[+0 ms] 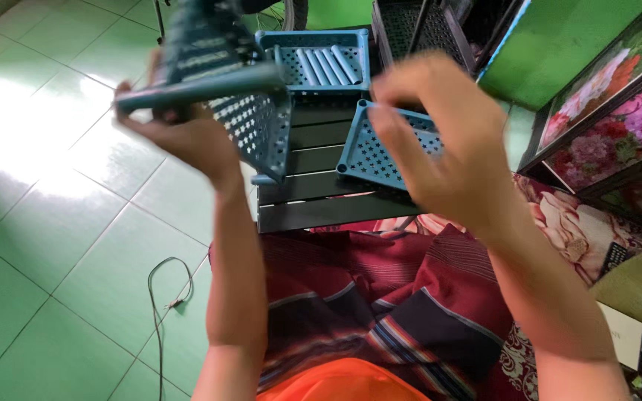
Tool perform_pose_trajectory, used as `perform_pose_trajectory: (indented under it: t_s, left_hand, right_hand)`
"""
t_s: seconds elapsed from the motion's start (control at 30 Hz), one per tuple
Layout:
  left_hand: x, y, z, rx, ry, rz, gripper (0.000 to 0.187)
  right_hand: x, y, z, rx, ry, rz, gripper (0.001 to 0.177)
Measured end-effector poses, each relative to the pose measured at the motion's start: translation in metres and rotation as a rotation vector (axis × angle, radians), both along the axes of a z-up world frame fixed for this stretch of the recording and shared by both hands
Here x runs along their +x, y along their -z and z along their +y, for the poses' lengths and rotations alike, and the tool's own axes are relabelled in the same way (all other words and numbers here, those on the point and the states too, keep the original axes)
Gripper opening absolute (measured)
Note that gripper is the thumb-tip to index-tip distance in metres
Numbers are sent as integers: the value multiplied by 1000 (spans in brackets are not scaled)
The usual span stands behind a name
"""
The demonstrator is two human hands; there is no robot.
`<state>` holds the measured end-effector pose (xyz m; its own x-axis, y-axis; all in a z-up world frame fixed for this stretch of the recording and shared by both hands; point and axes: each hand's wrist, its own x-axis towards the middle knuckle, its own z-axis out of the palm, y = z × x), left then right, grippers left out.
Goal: The person assembles a blue plastic tray by inserting cylindrical legs into the tray's corner sockets. They handle multiple trays and legs, repeatedly inserting and adjusting the legs to fit securely.
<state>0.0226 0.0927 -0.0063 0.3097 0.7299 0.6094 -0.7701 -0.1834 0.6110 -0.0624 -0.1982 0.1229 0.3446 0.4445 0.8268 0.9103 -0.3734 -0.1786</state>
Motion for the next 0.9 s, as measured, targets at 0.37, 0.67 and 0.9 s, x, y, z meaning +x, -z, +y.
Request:
perform_pose_trajectory:
  t_s: [0.37, 0.67, 0.9]
  left_hand:
    - [-1, 46, 28, -713, 369, -46, 23]
    - [25, 77, 31, -812, 281, 50, 21]
    - [25, 84, 37, -886, 322, 115, 20]
  right_hand:
    - [-110, 8, -54, -144, -184, 358, 10]
    - [-83, 26, -66, -361, -206, 356, 7]
    - [-75, 56, -68, -373, -151, 437, 6]
